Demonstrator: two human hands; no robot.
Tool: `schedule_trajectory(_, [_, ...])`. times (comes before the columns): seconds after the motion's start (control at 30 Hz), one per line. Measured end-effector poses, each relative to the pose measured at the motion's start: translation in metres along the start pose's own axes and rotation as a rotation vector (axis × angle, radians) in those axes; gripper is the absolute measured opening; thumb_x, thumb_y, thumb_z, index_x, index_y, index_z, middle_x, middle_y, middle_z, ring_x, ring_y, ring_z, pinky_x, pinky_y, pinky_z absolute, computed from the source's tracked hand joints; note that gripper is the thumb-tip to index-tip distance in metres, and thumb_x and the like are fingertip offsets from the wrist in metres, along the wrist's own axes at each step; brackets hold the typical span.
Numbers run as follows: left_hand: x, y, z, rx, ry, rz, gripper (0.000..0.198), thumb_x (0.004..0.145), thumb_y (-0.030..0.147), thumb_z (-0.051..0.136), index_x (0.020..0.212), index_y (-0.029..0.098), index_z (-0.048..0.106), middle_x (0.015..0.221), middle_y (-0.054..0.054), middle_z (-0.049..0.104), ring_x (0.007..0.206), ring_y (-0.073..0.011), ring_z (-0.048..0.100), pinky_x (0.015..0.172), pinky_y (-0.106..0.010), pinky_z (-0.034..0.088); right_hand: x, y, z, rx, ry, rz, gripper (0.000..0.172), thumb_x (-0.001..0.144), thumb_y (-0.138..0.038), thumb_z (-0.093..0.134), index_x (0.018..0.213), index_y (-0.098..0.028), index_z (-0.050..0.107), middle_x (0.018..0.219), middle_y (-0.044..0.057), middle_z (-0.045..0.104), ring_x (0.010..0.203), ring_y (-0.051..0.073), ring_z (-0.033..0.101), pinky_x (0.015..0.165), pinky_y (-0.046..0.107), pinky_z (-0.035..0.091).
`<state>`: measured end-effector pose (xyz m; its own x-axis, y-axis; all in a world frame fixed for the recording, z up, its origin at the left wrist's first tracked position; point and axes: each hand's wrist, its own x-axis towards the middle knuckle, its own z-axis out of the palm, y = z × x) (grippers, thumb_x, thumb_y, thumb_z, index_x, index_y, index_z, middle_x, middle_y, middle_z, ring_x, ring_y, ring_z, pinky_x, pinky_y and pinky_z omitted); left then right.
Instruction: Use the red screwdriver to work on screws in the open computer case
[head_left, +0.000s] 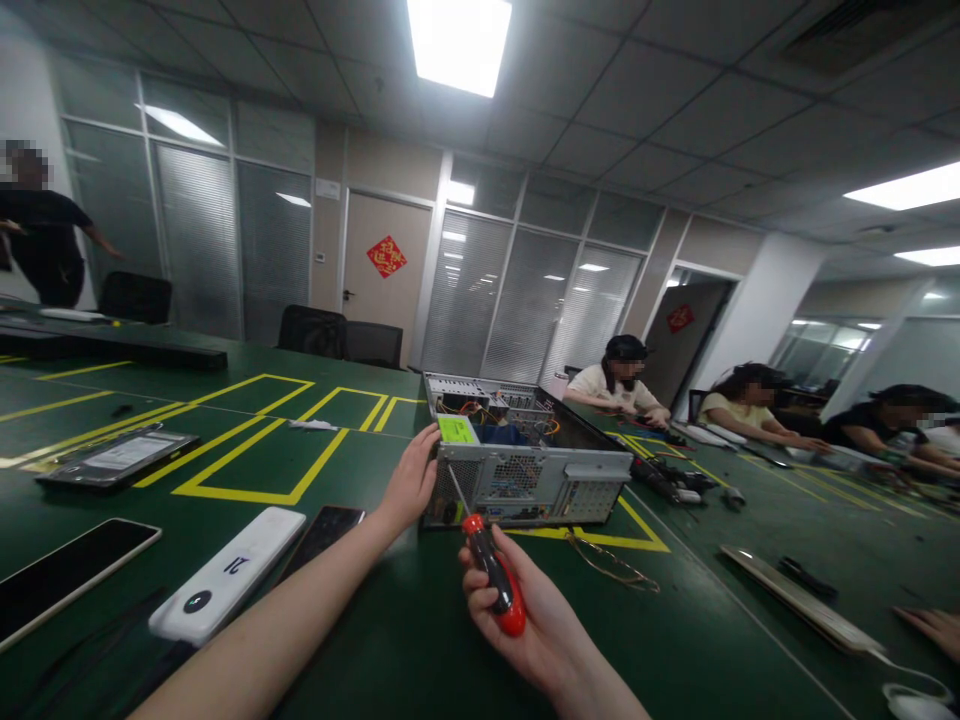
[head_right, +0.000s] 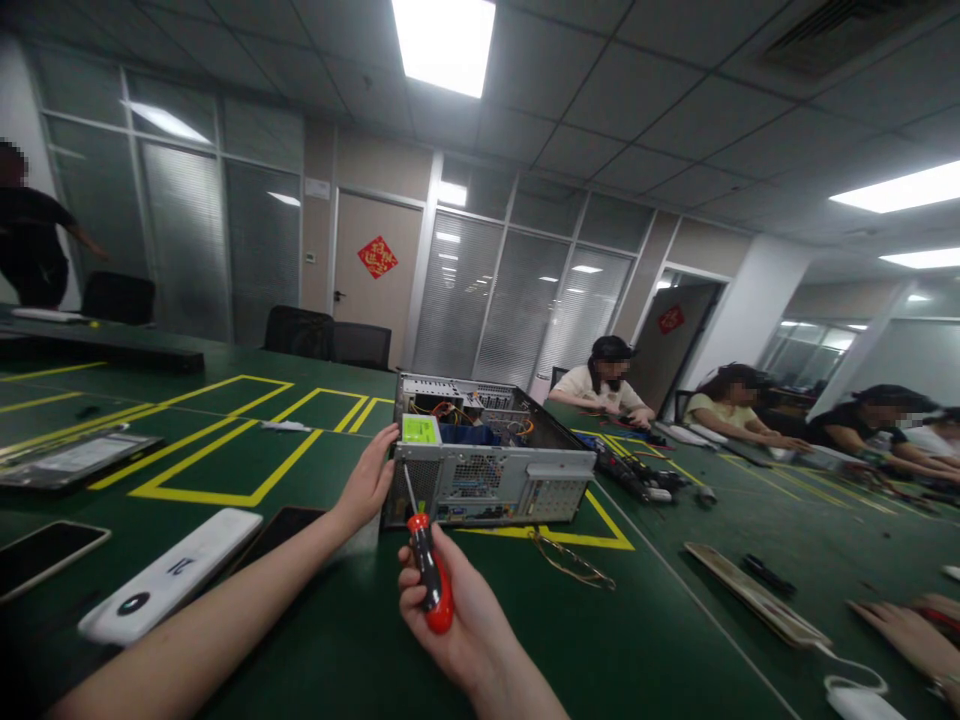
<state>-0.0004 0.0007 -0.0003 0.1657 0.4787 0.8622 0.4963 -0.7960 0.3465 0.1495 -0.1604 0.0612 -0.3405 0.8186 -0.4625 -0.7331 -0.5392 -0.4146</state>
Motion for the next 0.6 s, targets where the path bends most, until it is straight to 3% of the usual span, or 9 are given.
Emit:
schedule_trajectory(0.2, [-0.0011, -0.0011, 0.0003, -0.006, -0.011, -0.01, 0.042, 0.093, 0.024, 0.029, 0.135, 0.02, 0.029, 0.141, -0.011, 0.034, 0.132, -0.0201, 0.031, 0.109, -0.045, 0.028, 0.0017, 0.0012, -0.0008, 0.001, 0.059, -0.025, 0.016, 0.083, -0.019, 0.052, 0.089, -0.004, 0.055, 0.067, 0.005, 0.055, 0.056, 0.006, 0.049, 0.045, 0.011, 0.04])
schedule_trajectory(0.33, [-0.0011, -0.0009, 0.0001, -0.011, -0.009, -0.006, 0.042, 0.093, 0.024, 0.029, 0.134, 0.02, 0.029, 0.141, -0.011, 0.034, 0.133, -0.0196, 0.03, 0.11, -0.044, 0.027, 0.0024, 0.002, 0.0029, -0.006, 0.08, -0.057, 0.023, 0.086, -0.025, 0.049, 0.096, -0.005, 0.057, 0.065, 0.004, 0.056, 0.058, 0.009, 0.052, 0.051, 0.016, 0.047])
schedule_trajectory(0.6, [-0.0001, 0.0002, 0.0, -0.012, -0.005, -0.012, 0.042, 0.092, 0.024, 0.029, 0.134, 0.02, 0.03, 0.141, -0.011, 0.034, 0.132, -0.0203, 0.031, 0.109, -0.045, 0.029, 0.0, -0.0006, 0.0054, 0.005, 0.043, -0.056, 0.03, 0.089, -0.028, 0.045, 0.107, -0.006, 0.053, 0.071, 0.006, 0.059, 0.056, 0.008, 0.053, 0.05, 0.015, 0.046])
